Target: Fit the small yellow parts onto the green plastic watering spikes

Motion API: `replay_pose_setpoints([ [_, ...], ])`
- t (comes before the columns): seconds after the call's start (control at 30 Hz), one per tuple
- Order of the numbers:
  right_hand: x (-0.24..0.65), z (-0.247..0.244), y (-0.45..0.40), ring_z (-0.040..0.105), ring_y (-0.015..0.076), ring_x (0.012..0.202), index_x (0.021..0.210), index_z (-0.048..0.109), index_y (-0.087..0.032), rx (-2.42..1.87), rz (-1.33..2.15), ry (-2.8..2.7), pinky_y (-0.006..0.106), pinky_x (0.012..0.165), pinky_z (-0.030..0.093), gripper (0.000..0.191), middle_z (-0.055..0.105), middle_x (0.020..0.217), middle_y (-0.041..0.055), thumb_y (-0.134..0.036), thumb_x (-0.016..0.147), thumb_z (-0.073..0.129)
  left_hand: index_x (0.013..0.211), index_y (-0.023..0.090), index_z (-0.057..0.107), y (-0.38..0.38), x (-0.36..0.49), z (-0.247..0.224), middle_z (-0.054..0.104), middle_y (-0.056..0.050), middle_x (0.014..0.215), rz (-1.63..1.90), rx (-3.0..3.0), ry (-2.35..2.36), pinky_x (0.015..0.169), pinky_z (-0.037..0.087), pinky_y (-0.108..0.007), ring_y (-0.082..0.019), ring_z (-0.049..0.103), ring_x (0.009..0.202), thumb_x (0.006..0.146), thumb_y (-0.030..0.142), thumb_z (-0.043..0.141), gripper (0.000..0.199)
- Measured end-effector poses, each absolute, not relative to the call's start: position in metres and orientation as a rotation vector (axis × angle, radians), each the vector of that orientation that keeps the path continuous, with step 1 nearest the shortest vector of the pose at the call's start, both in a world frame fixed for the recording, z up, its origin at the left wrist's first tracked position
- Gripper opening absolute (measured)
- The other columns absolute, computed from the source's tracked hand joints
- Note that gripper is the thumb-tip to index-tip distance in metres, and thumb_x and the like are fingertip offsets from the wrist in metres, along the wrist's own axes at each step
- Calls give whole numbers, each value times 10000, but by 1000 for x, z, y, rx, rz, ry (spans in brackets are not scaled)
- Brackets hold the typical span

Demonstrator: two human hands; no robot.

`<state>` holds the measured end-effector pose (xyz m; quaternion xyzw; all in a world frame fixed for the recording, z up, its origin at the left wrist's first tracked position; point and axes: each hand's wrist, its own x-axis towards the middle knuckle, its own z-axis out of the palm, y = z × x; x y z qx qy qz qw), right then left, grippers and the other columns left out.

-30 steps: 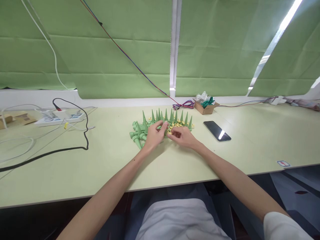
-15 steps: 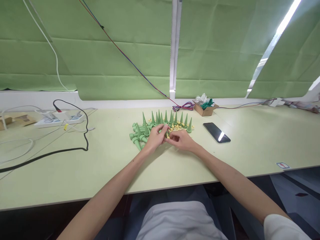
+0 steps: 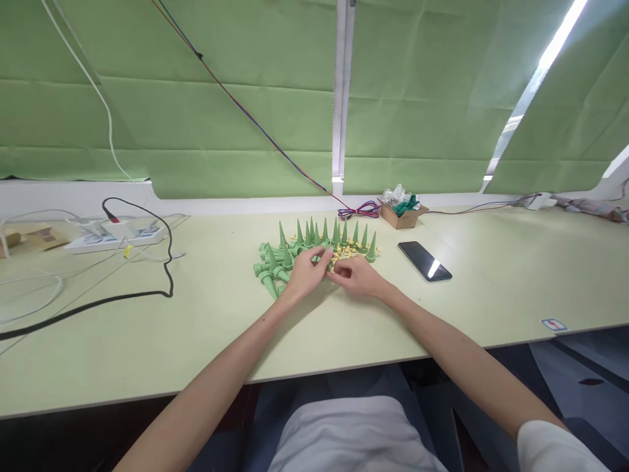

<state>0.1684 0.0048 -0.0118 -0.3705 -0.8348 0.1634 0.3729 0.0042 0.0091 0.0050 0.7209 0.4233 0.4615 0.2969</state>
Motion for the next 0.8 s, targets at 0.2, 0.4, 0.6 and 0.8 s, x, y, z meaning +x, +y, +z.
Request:
replay_pose_setpoints([
  [0.2,171,-10,8,411,84,480,502,457,-171,-1133,312,-2078,235,529,282,387,511,481,-17,-338,811,619,703,176,585,9,5,2,594,-37,730,1280,2110,1199,565,426,-256,-142,503,635,897,455,529,345],
  [0.4,172,-8,8,429,91,495,568,540,-174,-1168,285,-2026,231,542,306,246,516,501,-31,-287,768,628,692,174,598,7,6,2,585,-40,739,1215,2292,1207,602,419,-262,-148,508,672,924,367,496,319],
  [0.6,169,-12,9,401,95,489,556,526,-169,-1151,304,-2056,246,541,293,264,511,502,-20,-275,787,597,715,174,654,3,5,5,591,-39,754,1182,2315,1167,611,408,-269,-146,519,672,946,374,475,353],
  [0.8,168,-15,10,408,101,480,513,440,-180,-1099,272,-2043,251,548,318,292,507,484,-8,-227,765,578,753,174,693,1,6,5,597,-44,763,1158,2342,1143,634,416,-279,-153,532,688,958,418,459,395],
])
